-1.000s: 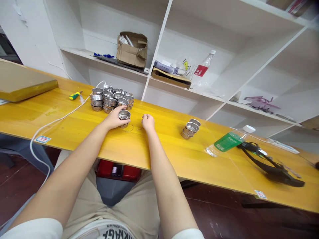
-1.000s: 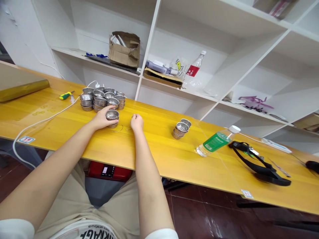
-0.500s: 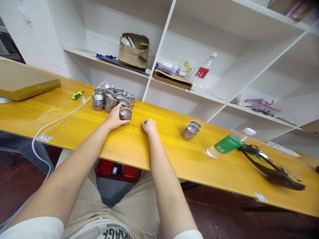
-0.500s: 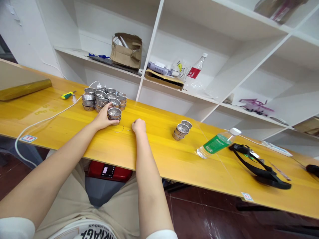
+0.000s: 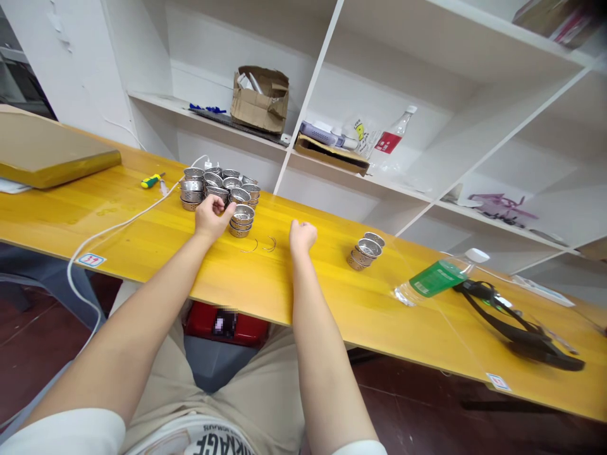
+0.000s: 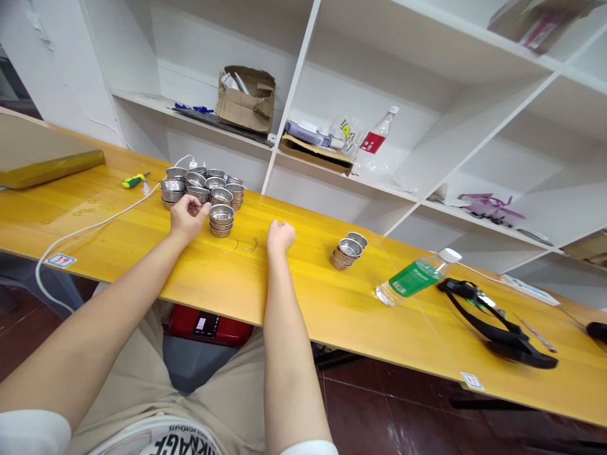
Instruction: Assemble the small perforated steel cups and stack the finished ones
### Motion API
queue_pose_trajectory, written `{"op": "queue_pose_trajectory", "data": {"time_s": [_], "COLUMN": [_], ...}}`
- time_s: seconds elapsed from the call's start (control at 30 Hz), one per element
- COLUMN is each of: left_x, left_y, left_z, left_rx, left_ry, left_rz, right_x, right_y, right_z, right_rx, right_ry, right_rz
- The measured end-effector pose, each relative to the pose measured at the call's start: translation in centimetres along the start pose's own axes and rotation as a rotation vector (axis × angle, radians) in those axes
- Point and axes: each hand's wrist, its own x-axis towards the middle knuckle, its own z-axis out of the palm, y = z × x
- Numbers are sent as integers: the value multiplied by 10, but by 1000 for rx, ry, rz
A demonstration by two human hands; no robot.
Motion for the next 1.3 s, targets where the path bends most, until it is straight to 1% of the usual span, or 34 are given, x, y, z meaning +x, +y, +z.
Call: {"op": "queue_pose_trajectory", "data": {"time_s": [0.07, 0.17, 0.23, 0.33, 0.4, 0.47, 0.5, 0.53, 0.67, 0.73, 0.77, 0.83, 0.93, 1.1, 1.3], "left_x": [0, 0, 1, 1, -2, -7, -11, -15, -36, -45, -48, -53, -55, -54, -58], "left_y": [3, 6, 7, 10, 15, 21, 25, 28, 41, 45, 47, 47, 44, 31, 16], "left_z": [-2, -3, -2, -1, 0, 0, 0, 2, 16, 24, 28, 32, 33, 37, 54], "left_rx": [36, 90, 91, 51, 46, 81, 111, 144, 250, 282, 301, 341, 395, 445, 318], "left_ry": [44, 73, 53, 0, -19, -63, -111, -183, -557, -705, -756, -816, -826, -805, -807], "left_rz": [-9, 19, 27, 41, 89, 180, 237, 296, 514, 589, 616, 655, 640, 517, 393], "right_x": [3, 2, -2, -11, -17, -22, -23, -24, -24, -22, -22, -22, -22, -18, -9], "right_y": [3, 7, 6, 1, -4, -8, -10, -11, -10, -8, -8, -8, -9, -8, 1], "right_z": [-2, -1, 2, 5, 5, 4, 4, 4, 7, 8, 9, 9, 8, 8, 3], "right_rx": [30, 15, -38, -175, -269, -337, -357, -371, -391, -397, -400, -406, -421, -414, -379], "right_ry": [14, -31, -101, -268, -355, -395, -406, -418, -447, -441, -438, -443, -476, -497, -518], "right_rz": [37, 8, -29, -71, -102, -136, -152, -164, -198, -217, -225, -233, -234, -215, -192]}}
